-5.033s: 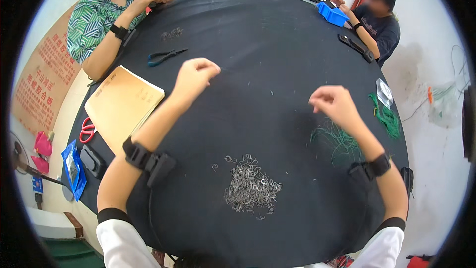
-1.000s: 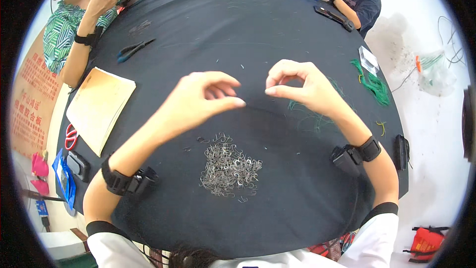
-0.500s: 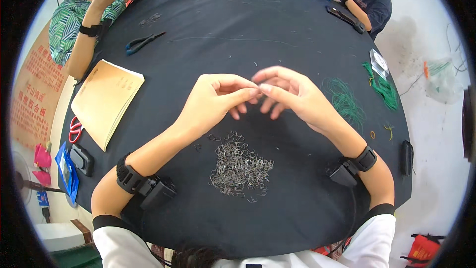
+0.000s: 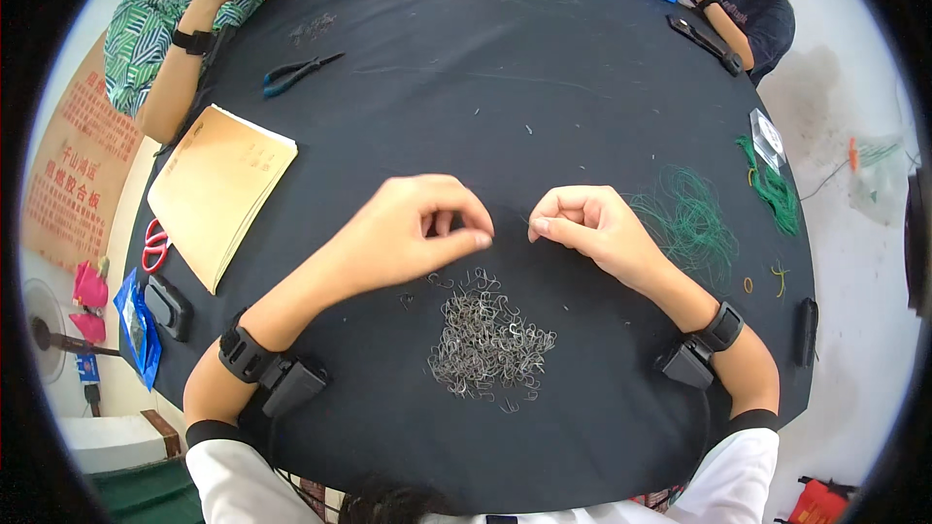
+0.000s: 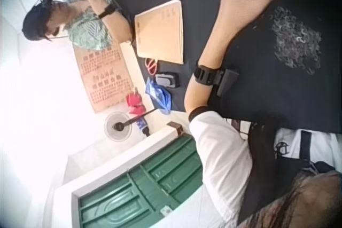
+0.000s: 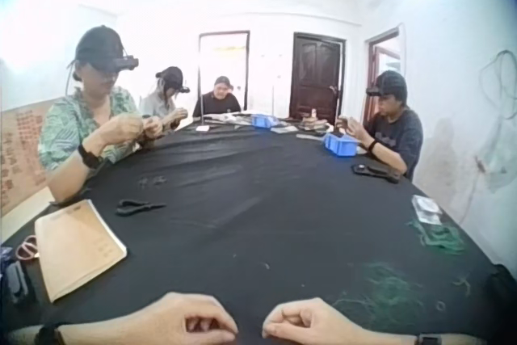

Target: The recorder is assembling fishing tackle by attaching small components to hooks and line.

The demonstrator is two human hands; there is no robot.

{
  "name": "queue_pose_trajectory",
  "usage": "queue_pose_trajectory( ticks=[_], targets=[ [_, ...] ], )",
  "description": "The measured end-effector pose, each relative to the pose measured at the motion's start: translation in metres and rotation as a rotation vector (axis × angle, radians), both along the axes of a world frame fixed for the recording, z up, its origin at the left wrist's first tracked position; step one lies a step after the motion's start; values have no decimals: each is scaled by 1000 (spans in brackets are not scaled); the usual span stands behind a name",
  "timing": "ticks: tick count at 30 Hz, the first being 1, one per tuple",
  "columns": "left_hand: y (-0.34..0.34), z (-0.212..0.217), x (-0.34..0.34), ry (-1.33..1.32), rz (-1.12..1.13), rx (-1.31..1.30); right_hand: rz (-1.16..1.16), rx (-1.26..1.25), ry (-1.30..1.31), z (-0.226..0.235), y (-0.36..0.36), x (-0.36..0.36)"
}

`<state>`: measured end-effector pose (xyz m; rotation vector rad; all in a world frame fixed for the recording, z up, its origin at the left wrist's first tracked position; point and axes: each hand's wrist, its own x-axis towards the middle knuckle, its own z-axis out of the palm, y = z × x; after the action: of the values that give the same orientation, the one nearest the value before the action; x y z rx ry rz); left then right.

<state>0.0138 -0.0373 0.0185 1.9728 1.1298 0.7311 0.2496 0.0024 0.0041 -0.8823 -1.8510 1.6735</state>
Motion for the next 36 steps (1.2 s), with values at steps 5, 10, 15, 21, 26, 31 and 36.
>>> queue_pose_trajectory(
  ticks=[5, 10, 15, 21, 26, 31, 36],
  targets=[
    [-9, -4, 1, 140, -55, 232, 33, -19, 15, -6, -1, 3],
    [-16, 2, -2, 298, -52, 236, 57, -54, -47, 3, -4, 5],
    [-13, -4, 0, 245, -2, 260, 38, -60, -53, 6, -5, 3],
    [-8, -12, 2, 201, 72, 280, 29, -39, -63, 9, -6, 4],
    [-6, -19, 0, 164, 92, 317, 23, -61, -76, 7, -3, 7],
    [-7, -14, 2, 148, 124, 366, -29, -52, -12, 1, -3, 7],
    [-8, -12, -2, 204, 90, 401, -34, -119, -12, 9, -1, 8]
  ],
)
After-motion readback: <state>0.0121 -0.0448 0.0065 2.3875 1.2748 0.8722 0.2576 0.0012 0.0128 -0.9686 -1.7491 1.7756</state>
